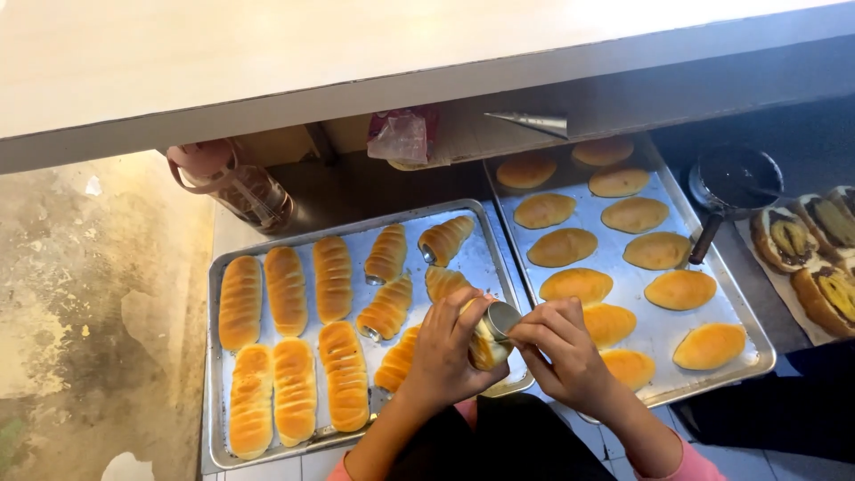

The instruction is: Remove metal cone molds from freshly baked bread rolls on a baking tray.

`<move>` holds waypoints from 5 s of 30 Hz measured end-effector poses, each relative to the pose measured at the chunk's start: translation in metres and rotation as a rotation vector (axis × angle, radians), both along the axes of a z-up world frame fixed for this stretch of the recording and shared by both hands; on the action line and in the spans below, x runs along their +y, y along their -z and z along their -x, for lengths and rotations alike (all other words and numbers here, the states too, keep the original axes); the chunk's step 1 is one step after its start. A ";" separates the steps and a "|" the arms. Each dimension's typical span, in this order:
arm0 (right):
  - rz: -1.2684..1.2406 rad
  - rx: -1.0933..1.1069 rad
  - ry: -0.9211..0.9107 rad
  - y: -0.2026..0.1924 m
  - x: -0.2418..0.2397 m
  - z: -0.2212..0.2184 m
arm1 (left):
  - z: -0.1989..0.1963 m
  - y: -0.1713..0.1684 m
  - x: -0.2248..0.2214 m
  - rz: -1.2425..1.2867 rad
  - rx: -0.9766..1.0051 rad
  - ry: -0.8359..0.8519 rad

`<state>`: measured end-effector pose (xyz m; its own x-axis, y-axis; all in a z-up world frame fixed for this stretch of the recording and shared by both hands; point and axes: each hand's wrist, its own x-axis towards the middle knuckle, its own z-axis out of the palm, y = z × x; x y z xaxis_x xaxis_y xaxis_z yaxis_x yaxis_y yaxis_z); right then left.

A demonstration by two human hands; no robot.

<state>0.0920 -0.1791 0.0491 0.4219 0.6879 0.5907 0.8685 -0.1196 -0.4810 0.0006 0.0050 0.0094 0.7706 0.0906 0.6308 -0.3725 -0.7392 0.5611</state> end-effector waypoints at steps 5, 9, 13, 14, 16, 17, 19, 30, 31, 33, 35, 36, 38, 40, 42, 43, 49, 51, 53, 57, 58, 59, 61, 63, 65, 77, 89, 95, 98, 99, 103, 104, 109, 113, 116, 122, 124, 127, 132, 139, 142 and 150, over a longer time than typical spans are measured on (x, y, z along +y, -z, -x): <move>0.018 -0.031 -0.080 -0.003 -0.009 -0.010 | 0.002 0.003 0.006 0.149 0.015 0.139; 0.002 0.025 0.050 -0.020 -0.002 0.000 | 0.002 0.005 0.007 0.300 0.068 0.196; 0.048 0.108 0.229 -0.035 0.012 0.015 | -0.001 0.007 -0.004 0.348 0.126 0.157; 0.048 0.107 0.228 -0.035 0.013 0.015 | -0.001 0.010 -0.007 0.348 0.125 0.157; 0.062 0.053 0.213 -0.035 0.014 0.014 | -0.003 0.015 -0.011 0.408 0.175 0.165; 0.063 0.054 0.213 -0.039 0.013 0.010 | -0.003 0.019 -0.010 0.408 0.176 0.165; 0.096 0.004 0.116 -0.048 0.011 0.004 | -0.001 0.025 -0.008 0.480 0.213 0.203; 0.040 0.118 -0.115 -0.047 -0.009 -0.028 | -0.002 0.025 0.000 1.242 0.340 0.711; 0.022 0.134 -0.143 -0.050 -0.007 -0.028 | -0.001 0.023 0.002 1.418 0.471 0.816; 0.029 0.177 -0.057 -0.055 -0.003 -0.022 | 0.002 0.047 0.002 1.449 0.576 0.833; 0.037 0.225 0.030 -0.058 -0.001 -0.015 | 0.005 0.064 0.000 1.482 0.687 0.846; 0.015 0.276 0.087 -0.058 0.000 -0.012 | 0.005 0.068 0.000 1.478 0.712 0.837; -0.007 0.327 0.145 -0.061 0.001 -0.007 | 0.004 0.068 -0.001 1.473 0.739 0.828; 0.022 0.208 0.206 -0.066 0.000 -0.002 | 0.003 0.059 -0.003 1.399 0.746 0.778; 0.042 0.160 0.181 -0.075 -0.001 -0.002 | 0.001 0.042 -0.001 1.370 0.748 0.784; 0.062 0.112 0.155 -0.079 -0.002 -0.002 | 0.001 0.034 0.000 1.340 0.749 0.789; 0.110 0.086 0.085 -0.078 -0.015 -0.021 | 0.003 0.032 0.002 1.294 0.804 0.949; 0.085 0.137 0.138 -0.080 -0.014 -0.018 | 0.005 0.032 0.002 1.261 0.820 0.929; 0.060 0.190 0.193 -0.082 -0.014 -0.017 | 0.007 0.036 0.001 1.230 0.839 0.910; 0.065 0.051 0.084 -0.084 -0.021 -0.027 | 0.009 0.032 0.003 1.192 0.875 0.888; 0.058 0.039 0.040 -0.083 -0.025 -0.031 | 0.009 0.026 0.004 1.179 0.880 0.890; 0.058 0.040 0.042 -0.084 -0.029 -0.034 | 0.010 0.025 0.004 1.178 0.881 0.890; -0.005 0.064 0.079 -0.084 -0.036 -0.041 | 0.011 0.022 0.003 1.161 0.870 0.909; -0.045 0.074 0.077 -0.083 -0.044 -0.048 | 0.010 0.039 0.003 1.157 0.817 0.909; -0.083 0.088 0.080 -0.085 -0.048 -0.047 | 0.009 0.065 0.005 1.156 0.770 0.912; -0.255 0.519 0.241 -0.009 -0.084 -0.071 | -0.010 0.165 0.011 0.563 0.549 0.379; -0.709 0.587 0.395 0.081 -0.037 -0.176 | -0.009 0.184 0.023 -0.263 0.620 0.360; -0.834 0.725 0.442 0.124 -0.008 -0.246 | -0.002 0.220 0.025 -0.425 0.580 0.431; -0.938 0.746 0.470 0.135 -0.005 -0.266 | -0.005 0.176 0.027 -0.410 0.650 0.455; -0.997 0.692 0.515 0.142 -0.008 -0.274 | -0.007 0.165 0.028 -0.359 0.688 0.467; -1.048 0.689 0.581 0.147 -0.013 -0.299 | -0.022 0.151 0.038 -0.223 0.581 0.471; -1.047 0.688 0.583 0.147 -0.012 -0.304 | -0.035 0.141 0.043 -0.222 0.581 0.473; -0.819 0.807 0.511 0.126 0.003 -0.307 | -0.123 0.087 0.066 -0.218 0.230 0.207; -0.731 0.868 0.508 0.128 0.021 -0.309 | -0.220 0.053 0.091 -0.174 0.103 0.068; -0.696 0.945 0.470 0.130 0.034 -0.305 | -0.289 0.054 0.105 -0.124 0.165 0.000; -0.529 0.925 0.424 0.140 0.049 -0.298 | -0.344 0.084 0.101 -0.454 0.266 -0.171; -0.446 0.900 0.445 0.137 0.054 -0.294 | -0.349 0.102 0.097 -0.404 0.142 -0.035; -0.461 0.920 0.385 0.140 0.052 -0.298 | -0.320 0.067 0.085 -0.295 0.371 0.011; -0.498 0.909 0.347 0.137 0.043 -0.289 | -0.275 0.039 0.096 -0.223 0.434 -0.019; -0.456 0.853 0.369 0.147 0.026 -0.223 | -0.110 0.046 0.116 -0.242 0.052 -0.100; -0.363 0.874 0.307 0.194 0.024 -0.198 | -0.039 0.106 0.120 -0.206 0.403 -0.217; 0.048 0.936 0.039 0.232 0.056 -0.095 | 0.070 0.212 0.053 -0.234 0.868 -0.528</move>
<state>0.1873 -0.1236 -0.1827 0.7344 0.6781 -0.0297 0.1252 -0.1783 -0.9760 -0.0697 0.0580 -0.2026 0.8656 0.4949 -0.0762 0.4929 -0.8155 0.3034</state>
